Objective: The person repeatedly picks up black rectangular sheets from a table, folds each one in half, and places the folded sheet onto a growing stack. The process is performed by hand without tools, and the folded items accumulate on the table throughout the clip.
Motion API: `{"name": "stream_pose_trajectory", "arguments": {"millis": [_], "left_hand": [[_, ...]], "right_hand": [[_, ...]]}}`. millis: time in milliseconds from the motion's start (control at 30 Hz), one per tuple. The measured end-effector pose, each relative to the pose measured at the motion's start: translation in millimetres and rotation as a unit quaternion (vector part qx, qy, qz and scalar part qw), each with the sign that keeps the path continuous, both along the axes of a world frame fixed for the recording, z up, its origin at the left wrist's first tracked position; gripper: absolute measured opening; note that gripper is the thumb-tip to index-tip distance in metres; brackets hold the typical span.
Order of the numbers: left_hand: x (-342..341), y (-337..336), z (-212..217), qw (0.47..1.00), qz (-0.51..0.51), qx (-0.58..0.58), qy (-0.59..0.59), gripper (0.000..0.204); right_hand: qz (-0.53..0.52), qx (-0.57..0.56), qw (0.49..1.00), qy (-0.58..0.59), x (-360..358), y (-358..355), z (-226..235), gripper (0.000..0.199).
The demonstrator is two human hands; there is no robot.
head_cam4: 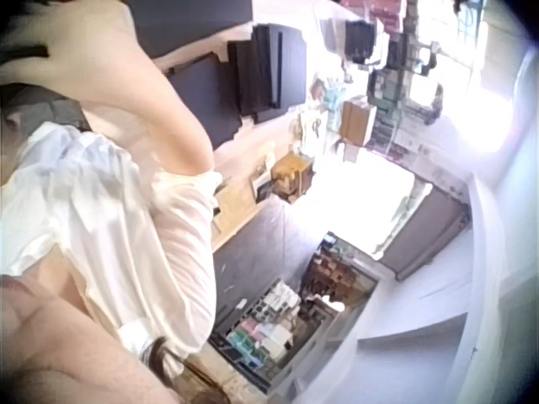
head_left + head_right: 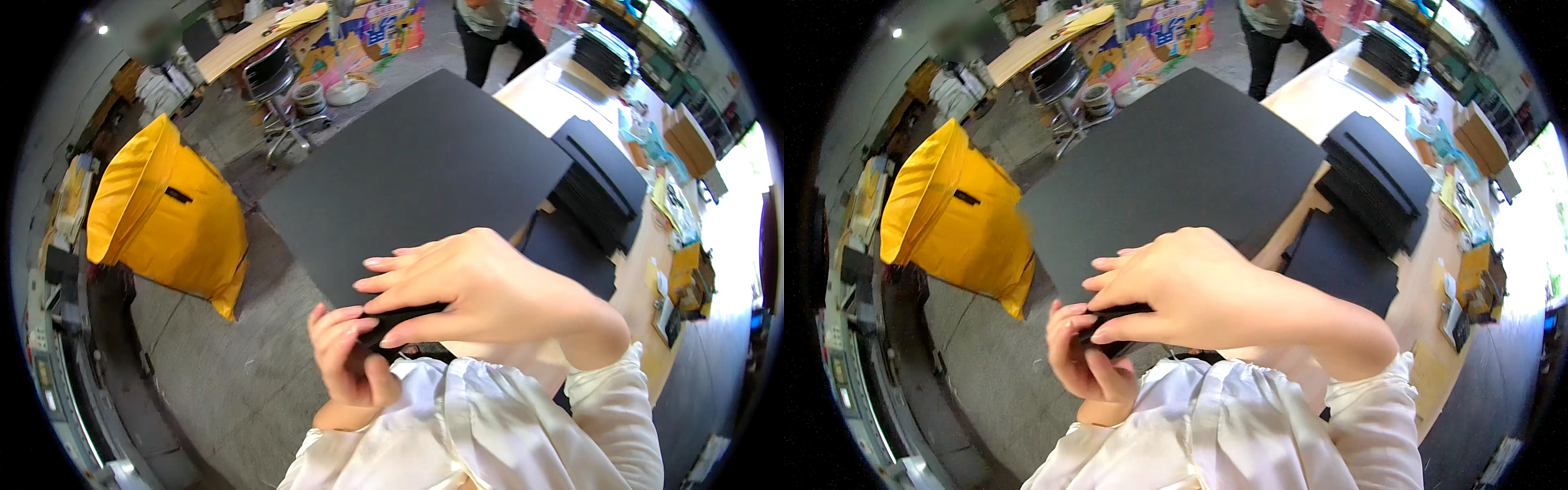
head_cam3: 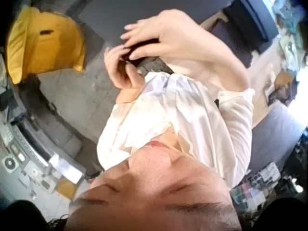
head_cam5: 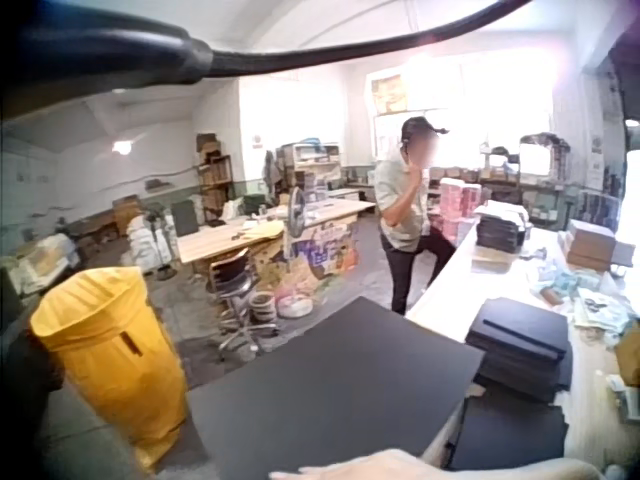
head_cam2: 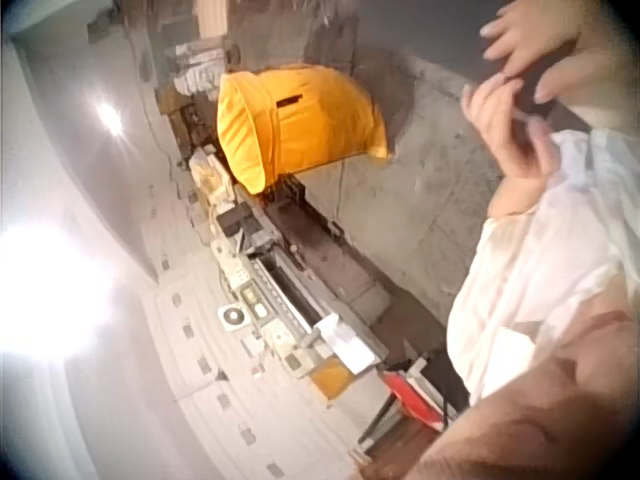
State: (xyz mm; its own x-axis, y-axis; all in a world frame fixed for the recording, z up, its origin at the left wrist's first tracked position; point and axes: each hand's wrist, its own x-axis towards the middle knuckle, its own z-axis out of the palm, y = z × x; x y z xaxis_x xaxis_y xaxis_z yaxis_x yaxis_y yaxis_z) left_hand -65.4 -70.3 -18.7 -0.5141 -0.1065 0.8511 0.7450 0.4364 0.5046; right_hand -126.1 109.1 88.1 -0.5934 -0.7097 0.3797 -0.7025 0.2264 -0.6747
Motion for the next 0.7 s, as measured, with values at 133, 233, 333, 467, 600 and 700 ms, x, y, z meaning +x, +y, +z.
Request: {"name": "stream_pose_trajectory", "arguments": {"millis": [133, 233, 333, 467, 600, 700], "left_hand": [[0.3, -6.1, 30.9, 0.996, 0.024, -0.089, -0.002, 0.013], [6.7, 1.8, 45.4, 0.99, 0.059, -0.118, 0.04, 0.01], [18.4, 10.0, 49.2, 0.964, 0.026, -0.232, 0.128, 0.009], [13.6, 51.0, 32.9, 0.926, -0.043, -0.043, 0.373, 0.013], [22.0, 72.4, 14.5, 0.915, -0.157, -0.026, 0.37, 0.009], [40.6, 83.3, 15.4, 0.91, -0.316, -0.202, 0.178, 0.01]], "right_hand": [[-0.059, -0.029, 0.956, 0.286, 3.3, 1.9, -24.0, 0.039], [-0.165, -0.013, 0.903, 0.397, 9.7, 17.0, -22.8, 0.038], [-0.239, -0.034, 0.871, 0.427, 27.7, 45.7, -33.8, 0.034], [-0.335, -0.022, 0.829, 0.447, 108.3, 95.4, -21.5, 0.028], [-0.635, 0.077, 0.658, 0.396, 230.4, 157.2, -58.5, 0.03], [-0.79, 0.129, 0.479, 0.36, 323.0, 176.4, -96.2, 0.036]]}}
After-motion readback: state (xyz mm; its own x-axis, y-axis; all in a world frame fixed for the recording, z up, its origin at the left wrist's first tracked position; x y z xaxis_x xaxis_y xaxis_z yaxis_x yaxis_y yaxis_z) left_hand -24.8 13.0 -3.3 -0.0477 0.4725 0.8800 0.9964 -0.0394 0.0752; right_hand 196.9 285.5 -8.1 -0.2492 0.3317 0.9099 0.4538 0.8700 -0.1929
